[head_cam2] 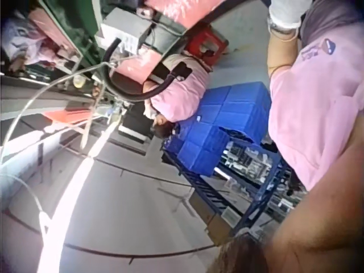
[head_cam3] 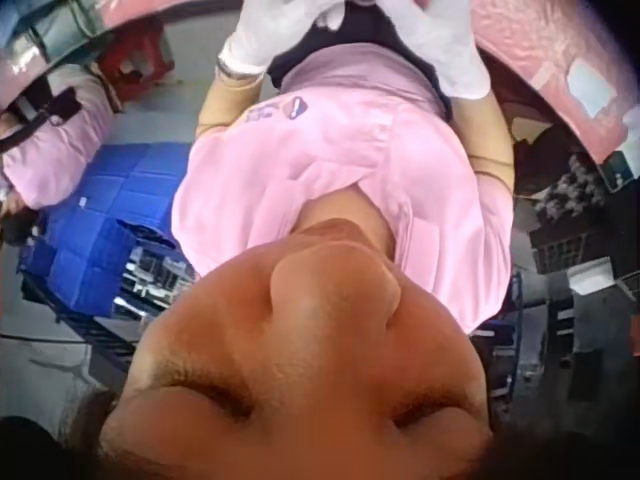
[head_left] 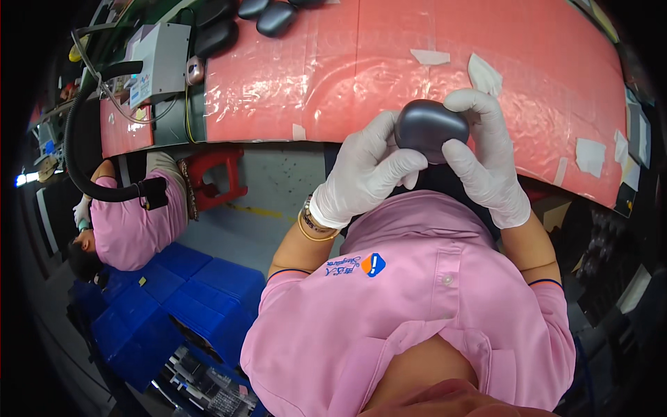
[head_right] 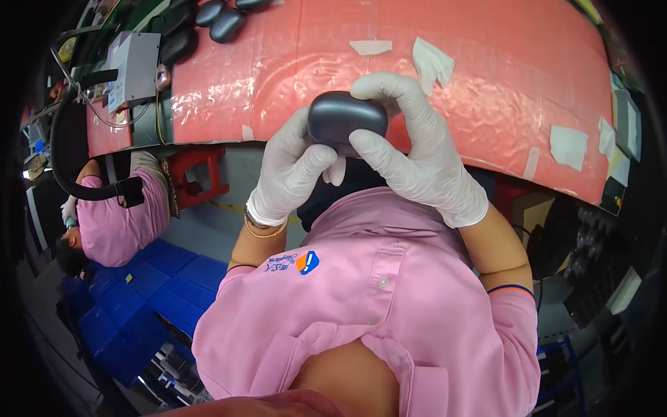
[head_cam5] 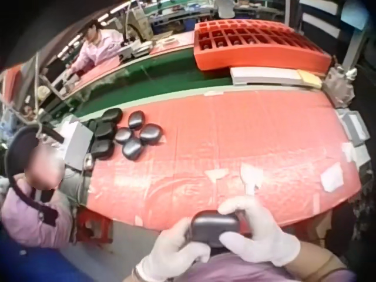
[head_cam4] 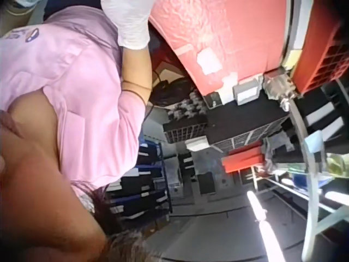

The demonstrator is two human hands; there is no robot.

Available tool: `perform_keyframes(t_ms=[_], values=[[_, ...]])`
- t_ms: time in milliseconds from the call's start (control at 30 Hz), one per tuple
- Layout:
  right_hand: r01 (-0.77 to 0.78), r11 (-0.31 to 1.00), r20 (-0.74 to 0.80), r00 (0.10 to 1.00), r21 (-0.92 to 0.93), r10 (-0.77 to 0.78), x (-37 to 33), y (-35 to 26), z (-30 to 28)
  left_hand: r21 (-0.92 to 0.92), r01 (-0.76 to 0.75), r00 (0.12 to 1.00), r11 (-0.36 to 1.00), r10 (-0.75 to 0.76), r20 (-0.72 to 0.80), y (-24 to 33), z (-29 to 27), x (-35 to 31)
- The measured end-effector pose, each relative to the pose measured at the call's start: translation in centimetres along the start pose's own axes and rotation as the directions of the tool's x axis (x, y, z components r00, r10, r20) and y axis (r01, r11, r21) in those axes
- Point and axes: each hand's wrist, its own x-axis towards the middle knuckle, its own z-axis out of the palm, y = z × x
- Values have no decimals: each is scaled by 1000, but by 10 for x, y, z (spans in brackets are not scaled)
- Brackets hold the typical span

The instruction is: Cleaning and inspecting electronic earbud charging cases with a wipe.

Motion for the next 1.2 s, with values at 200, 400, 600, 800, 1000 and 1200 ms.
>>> perform_keyframes(t_ms=[200, 400, 600, 800, 1000, 1200], values=[[194, 974, -86, 975, -115, -205, -18, 7, 17, 420, -199, 974, 885, 224, -12, -23, 5, -10], [375, 833, -33, 905, -407, -424, -17, 0, 11, 380, -185, 980, 906, 197, 9, -30, 10, -23], [-241, 966, -32, 970, -94, 239, -13, 7, -8, 42, -93, 992, 995, 89, 93, -41, 18, -21], [-195, 975, 52, 980, 110, 190, -13, 20, -9, 93, -112, 992, 989, 106, 61, -55, 16, -18], [-249, 963, 120, 964, 100, 237, -10, 22, -19, 1, -70, 996, 998, 70, 46, -48, 18, -13], [-280, 955, 75, 959, 99, 273, -9, 22, -18, -57, -41, 997, 998, 45, 70, -48, 16, -12]])
